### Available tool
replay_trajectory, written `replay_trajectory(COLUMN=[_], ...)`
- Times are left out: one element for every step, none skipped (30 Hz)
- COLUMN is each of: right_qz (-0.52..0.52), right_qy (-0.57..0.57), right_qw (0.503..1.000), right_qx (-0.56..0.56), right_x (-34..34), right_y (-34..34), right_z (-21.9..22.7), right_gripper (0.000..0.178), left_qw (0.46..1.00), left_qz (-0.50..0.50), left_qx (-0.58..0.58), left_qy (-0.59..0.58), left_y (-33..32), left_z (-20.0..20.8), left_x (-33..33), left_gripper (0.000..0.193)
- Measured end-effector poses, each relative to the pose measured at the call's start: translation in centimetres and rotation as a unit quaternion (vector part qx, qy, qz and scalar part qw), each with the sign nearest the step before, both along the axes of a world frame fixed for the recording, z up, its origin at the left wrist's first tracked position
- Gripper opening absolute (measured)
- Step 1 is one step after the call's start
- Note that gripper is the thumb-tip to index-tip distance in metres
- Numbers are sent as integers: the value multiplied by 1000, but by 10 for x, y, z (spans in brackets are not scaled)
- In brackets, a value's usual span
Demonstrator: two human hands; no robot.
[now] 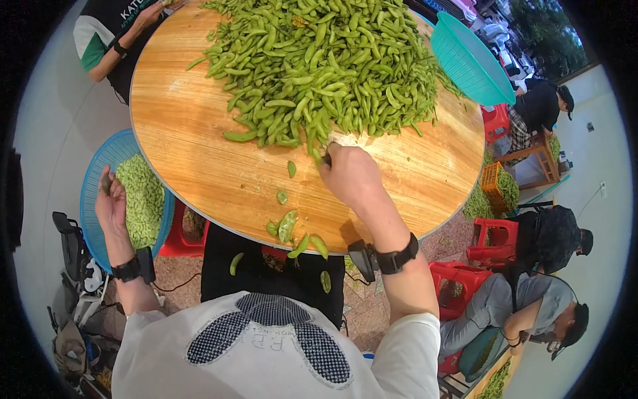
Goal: Peeling edamame pods into a basket at a table with other workers
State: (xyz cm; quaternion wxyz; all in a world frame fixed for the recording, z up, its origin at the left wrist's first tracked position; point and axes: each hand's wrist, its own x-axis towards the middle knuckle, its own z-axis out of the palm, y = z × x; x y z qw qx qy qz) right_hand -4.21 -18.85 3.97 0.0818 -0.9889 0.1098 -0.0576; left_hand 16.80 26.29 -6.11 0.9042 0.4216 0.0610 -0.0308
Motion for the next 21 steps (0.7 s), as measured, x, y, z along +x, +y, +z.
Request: replay_trajectory(right_qz=[4, 3, -6, -3, 13, 29, 25, 26, 12, -3, -7, 14, 35, 26, 34, 42, 36, 12, -9, -11, -36], right_qy=[0, -29, -56, -57, -58, -57, -43, -47, -17, 13, 7, -23, -54, -58, -23, 12, 7, 26, 42, 34, 47], right_qw=[1000, 999, 998, 998, 998, 997, 999, 998, 1000, 1000, 1000, 1000, 998, 998, 984, 943, 944, 840, 687, 690, 656], right_qx=[2, 17, 26, 30, 31, 33, -11, -10, -16, -23, -28, -6, 15, 8, 171, 330, 327, 541, 725, 723, 752], right_x=[4, 8, 10, 15, 21, 26, 29, 33, 34, 34, 33, 28, 22, 15, 9, 3, -6, -14, -19, -23, -26], right_y=[2, 11, 17, 24, 30, 35, 36, 37, 35, 33, 32, 33, 33, 32, 33, 34, 39, 46, 50, 47, 42], right_z=[2, 5, 9, 5, 4, 1, -2, -8, -10, -10, -12, -13, -12, -5, 5, 12, 18, 23, 25, 21, 11], right_gripper=[19, 20, 21, 21, 23, 25, 24, 24, 23, 22, 22, 21, 20, 20, 20, 19, 19, 21, 23, 23, 24], left_qw=[999, 997, 994, 988, 980, 974, 956, 936, 911, 909, 915, 921, 919, 932, 942, 940, 921, 894, 888, 885, 897], left_qz=[-30, -54, -84, -129, -178, -187, -268, -325, -341, -369, -360, -352, -356, -344, -329, -335, -389, -441, -448, -455, -434], left_qx=[10, 37, 57, 62, 61, 118, 110, 112, 198, 163, 142, 120, 115, 85, 56, 54, 4, -46, -55, -55, -46], left_qy=[-13, -31, -48, -58, -70, -49, -52, -79, -122, -108, -113, -117, -126, -80, -31, -35, 15, 65, 90, 85, 71], left_y=[-26, -49, -76, -99, -125, -152, -168, -178, -192, -201, -210, -219, -226, -234, -240, -244, -247, -250, -255, -259, -263], left_z=[23, 45, 58, 64, 70, 80, 87, 82, 85, 87, 82, 76, 74, 74, 73, 75, 79, 83, 84, 86, 86], left_x=[-15, -32, -48, -63, -77, -94, -107, -115, -122, -131, -135, -137, -141, -146, -150, -151, -154, -155, -157, -159, -161], left_gripper=[27, 26, 25, 24, 23, 22, 22, 27, 35, 36, 27, 22, 22, 26, 29, 29, 31, 33, 30, 30, 28])
